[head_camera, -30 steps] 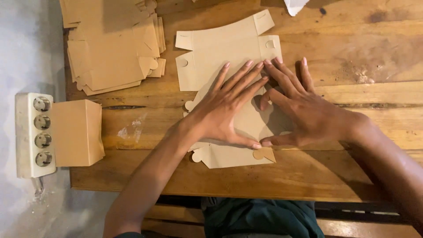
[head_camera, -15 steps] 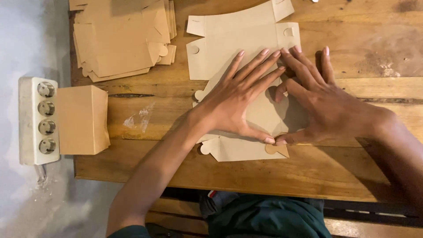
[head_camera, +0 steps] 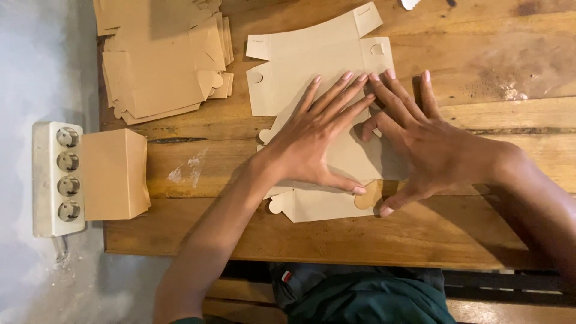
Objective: The person folds a flat cardboard box blank along pre-scored lines, then folds and tucks the side flaps to form a small rectangular box. The hands work on a wooden table with stacks of similar blanks and finished boxes nearby.
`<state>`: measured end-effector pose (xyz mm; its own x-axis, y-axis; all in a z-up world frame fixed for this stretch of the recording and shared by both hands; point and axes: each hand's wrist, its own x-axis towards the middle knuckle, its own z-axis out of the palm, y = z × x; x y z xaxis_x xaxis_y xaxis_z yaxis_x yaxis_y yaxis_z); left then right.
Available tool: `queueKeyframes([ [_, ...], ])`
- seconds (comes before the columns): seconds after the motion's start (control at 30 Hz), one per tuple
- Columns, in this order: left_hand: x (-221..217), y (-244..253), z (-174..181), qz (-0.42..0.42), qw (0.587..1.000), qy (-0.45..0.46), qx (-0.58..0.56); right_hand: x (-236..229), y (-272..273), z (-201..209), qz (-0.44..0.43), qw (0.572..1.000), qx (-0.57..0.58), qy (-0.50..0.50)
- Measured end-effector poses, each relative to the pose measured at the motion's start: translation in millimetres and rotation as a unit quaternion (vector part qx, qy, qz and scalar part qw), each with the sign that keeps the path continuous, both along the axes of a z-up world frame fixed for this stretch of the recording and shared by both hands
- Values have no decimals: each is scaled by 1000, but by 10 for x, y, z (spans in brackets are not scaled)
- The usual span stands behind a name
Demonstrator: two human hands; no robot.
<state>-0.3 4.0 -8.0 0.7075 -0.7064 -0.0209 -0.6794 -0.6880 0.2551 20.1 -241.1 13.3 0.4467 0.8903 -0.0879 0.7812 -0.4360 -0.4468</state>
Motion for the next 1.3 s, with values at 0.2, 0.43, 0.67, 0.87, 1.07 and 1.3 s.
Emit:
queueKeyframes([
  [0.2, 2, -6, -2, -1, 1000, 12, -12, -38, 21, -20, -17, 999, 8, -34],
  [0.43, 7, -1, 57, -3, 999, 29, -31, -26, 31, 68, -18, 999, 43, 7],
  [0.67, -2, 3, 69, -6, 999, 18, -28, 9, 16, 135, -8, 997, 51, 49],
  [0.87, -2, 0, 70, -5, 1000, 22, -22, 14, 12, 131, -5, 996, 58, 69],
  [1.07, -5, 1, 53, -6, 1000, 14, -26, -26, 28, 24, -27, 998, 48, 38],
  [1.3, -6, 0, 33, -7, 999, 14, -35, -10, 2, -75, -13, 1000, 8, -13],
])
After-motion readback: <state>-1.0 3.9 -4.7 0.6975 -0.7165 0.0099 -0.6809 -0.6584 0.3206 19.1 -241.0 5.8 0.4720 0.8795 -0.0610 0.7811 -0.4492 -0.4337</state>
